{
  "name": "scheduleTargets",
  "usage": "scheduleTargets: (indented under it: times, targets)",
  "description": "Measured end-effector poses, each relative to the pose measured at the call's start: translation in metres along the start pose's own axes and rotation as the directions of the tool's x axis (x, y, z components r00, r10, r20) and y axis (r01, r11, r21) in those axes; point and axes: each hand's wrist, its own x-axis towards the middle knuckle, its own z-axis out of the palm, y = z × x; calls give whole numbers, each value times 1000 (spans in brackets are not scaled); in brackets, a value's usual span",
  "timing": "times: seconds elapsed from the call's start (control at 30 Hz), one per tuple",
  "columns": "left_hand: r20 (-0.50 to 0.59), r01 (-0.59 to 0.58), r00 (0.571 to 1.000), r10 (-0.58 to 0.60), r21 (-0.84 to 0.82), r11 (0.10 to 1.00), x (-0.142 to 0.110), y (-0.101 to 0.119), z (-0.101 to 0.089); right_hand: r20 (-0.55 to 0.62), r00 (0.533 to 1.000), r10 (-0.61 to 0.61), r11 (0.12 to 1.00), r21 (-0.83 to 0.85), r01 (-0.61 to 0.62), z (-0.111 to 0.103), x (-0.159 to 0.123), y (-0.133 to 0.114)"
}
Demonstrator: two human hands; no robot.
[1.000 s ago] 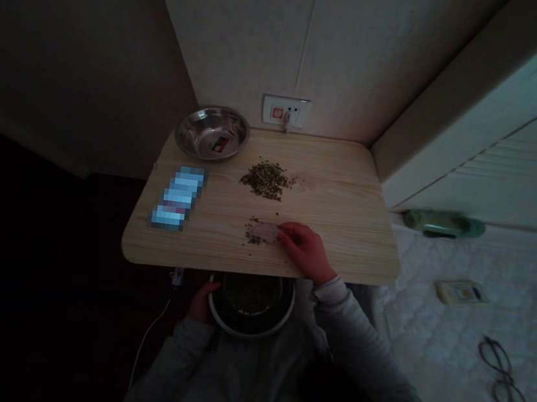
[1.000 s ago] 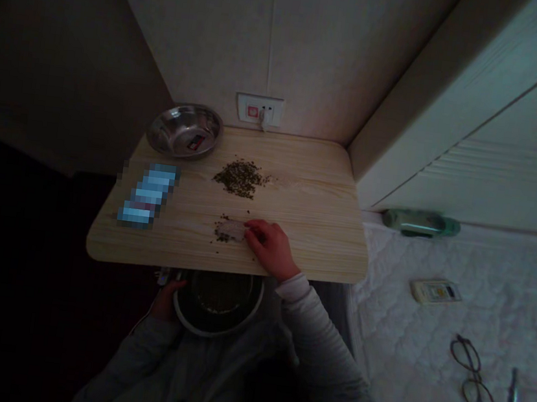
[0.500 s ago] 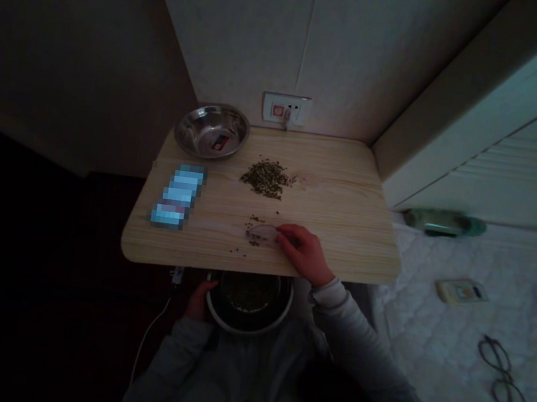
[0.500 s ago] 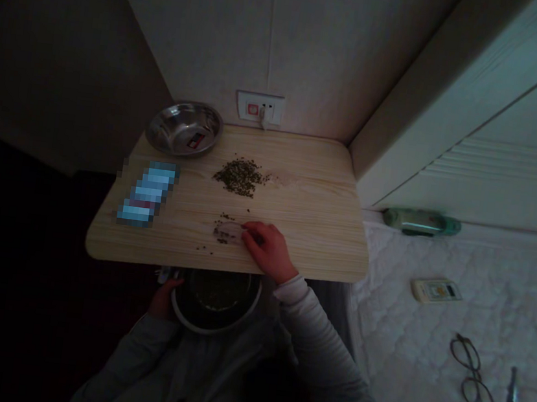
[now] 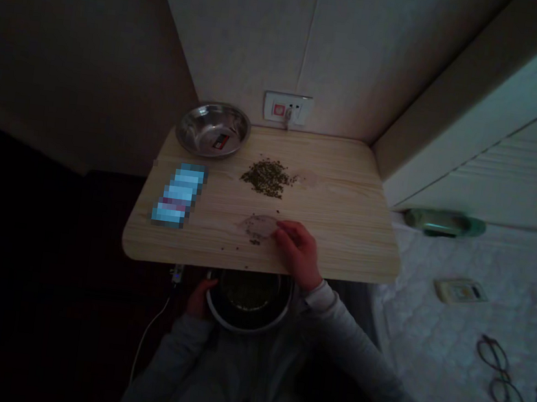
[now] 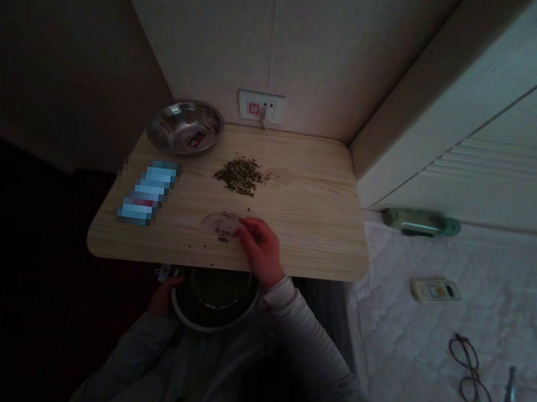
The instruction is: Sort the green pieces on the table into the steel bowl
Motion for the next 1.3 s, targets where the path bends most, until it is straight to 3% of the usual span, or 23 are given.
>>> scheduleTargets:
  times: [0.1, 0.2, 0.4, 0.53, 0.63, 0.8, 1.0, 1.13, 1.3]
  targets:
    - [35, 38, 999, -38, -3, 999, 2, -1, -2, -166, 985, 47, 979, 203, -13, -9, 7, -1]
    - [61, 40, 997, -41, 4, 999, 1, -2, -1, -302, 951, 67, 973, 233, 5, -30, 10, -2]
    - [51, 58, 997, -59, 21, 998, -4, -3, 7, -354, 932, 82, 989, -88, -120, -78, -16, -6]
    - [63, 78, 995, -79, 15, 997, -5, -4, 9, -327, 939, 102, 934, -294, -204, -92, -44, -6]
    - [98, 102, 990, -101, -7, 995, -5, -4, 11, -258, 963, 78, 872, -451, -191, -89, -58, -4]
    - [53, 98, 994, -96, -42, 994, -9, -2, 16, -41, 999, -13, 801, -599, -14, -67, -70, -1]
    - [47, 110, 993, -109, -30, 993, -12, 0, 13, 198, 980, -36, 768, -622, 153, -37, -73, -7]
    - [58, 130, 990, -128, -27, 991, -12, 1, 10, 172, 985, -16, 824, -556, 111, -26, -65, -6]
    - [-33, 105, 994, -106, -21, 994, -14, 7, 9, 131, 991, 18, 874, -484, 48, -15, -45, -2]
